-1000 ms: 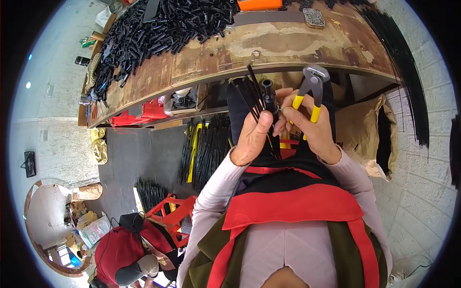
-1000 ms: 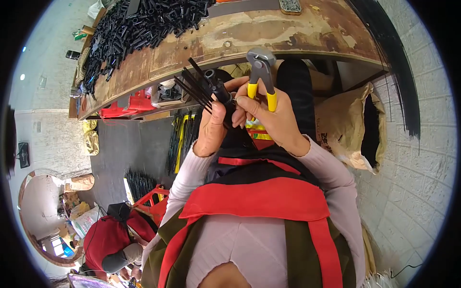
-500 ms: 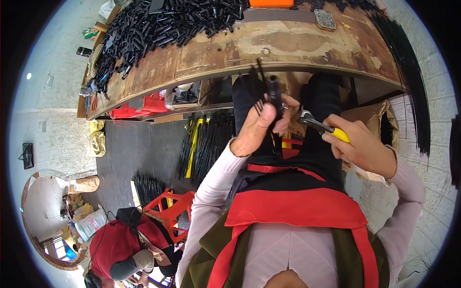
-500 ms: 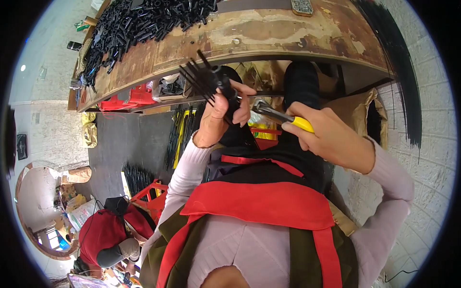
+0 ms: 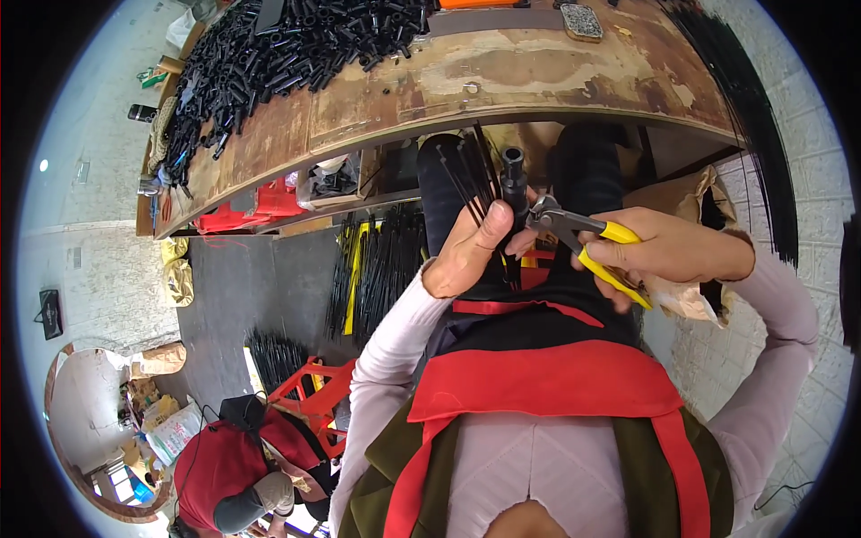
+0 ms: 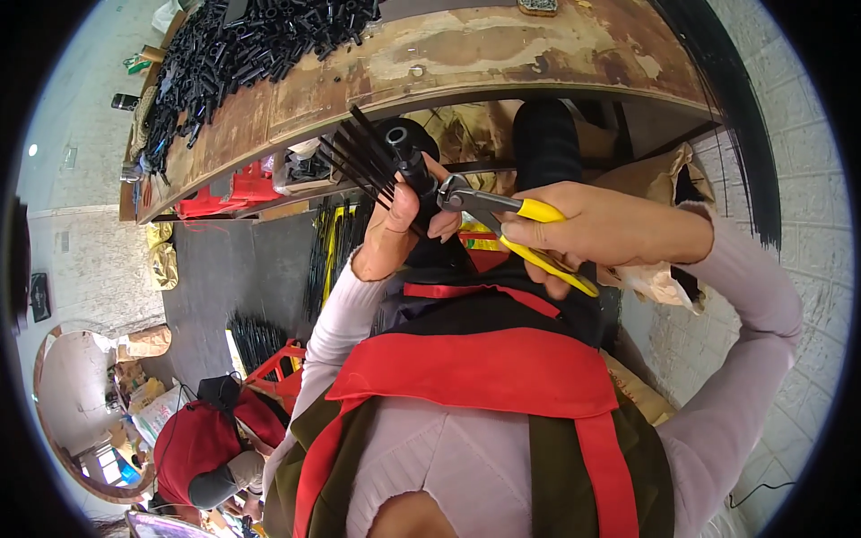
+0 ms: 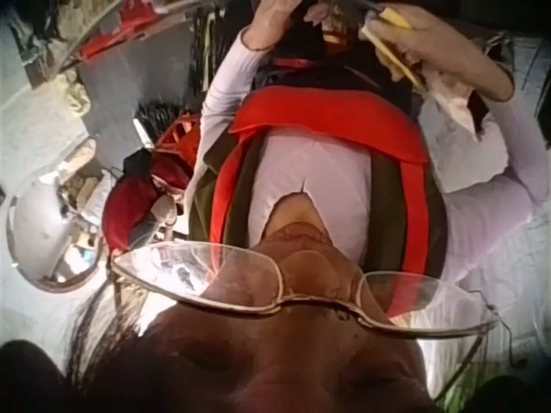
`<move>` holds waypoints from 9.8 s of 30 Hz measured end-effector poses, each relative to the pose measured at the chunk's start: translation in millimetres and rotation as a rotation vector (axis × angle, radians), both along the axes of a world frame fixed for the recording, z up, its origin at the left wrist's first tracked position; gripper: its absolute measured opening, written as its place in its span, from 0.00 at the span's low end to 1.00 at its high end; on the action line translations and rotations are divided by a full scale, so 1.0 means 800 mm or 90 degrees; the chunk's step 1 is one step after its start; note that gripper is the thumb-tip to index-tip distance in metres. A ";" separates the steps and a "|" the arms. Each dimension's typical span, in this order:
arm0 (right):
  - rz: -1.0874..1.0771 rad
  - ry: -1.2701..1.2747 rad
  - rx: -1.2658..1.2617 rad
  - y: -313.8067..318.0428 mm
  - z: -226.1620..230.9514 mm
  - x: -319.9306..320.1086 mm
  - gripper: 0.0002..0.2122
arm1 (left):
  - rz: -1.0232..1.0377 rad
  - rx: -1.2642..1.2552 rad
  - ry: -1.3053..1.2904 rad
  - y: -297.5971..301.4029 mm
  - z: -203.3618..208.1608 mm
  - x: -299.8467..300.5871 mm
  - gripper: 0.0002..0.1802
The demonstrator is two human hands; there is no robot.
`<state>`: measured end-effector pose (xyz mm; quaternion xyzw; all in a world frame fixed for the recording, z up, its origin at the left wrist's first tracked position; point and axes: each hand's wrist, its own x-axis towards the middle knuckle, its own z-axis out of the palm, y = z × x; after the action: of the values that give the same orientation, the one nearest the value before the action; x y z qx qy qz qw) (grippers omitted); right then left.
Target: Assembling black plastic or rubber components and trimming them with clippers at a factory workbench.
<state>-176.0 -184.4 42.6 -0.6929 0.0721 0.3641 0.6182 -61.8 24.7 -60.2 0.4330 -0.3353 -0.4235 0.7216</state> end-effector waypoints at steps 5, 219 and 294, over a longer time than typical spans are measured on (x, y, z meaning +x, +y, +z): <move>0.004 0.000 -0.065 0.006 -0.002 0.004 0.16 | 0.042 0.001 -0.009 0.001 -0.004 0.000 0.33; -0.200 -0.553 -0.065 -0.048 -0.009 0.037 0.05 | 0.164 0.043 -0.030 -0.065 0.041 -0.016 0.11; -0.443 -0.425 0.029 0.109 -0.157 0.106 0.07 | 0.485 0.033 -0.178 -0.009 0.052 0.041 0.17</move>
<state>-91.1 -96.9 -82.7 -0.6929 0.0893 -0.1057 0.7077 -29.4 17.1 -18.4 0.5976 -0.2348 -0.0710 0.7634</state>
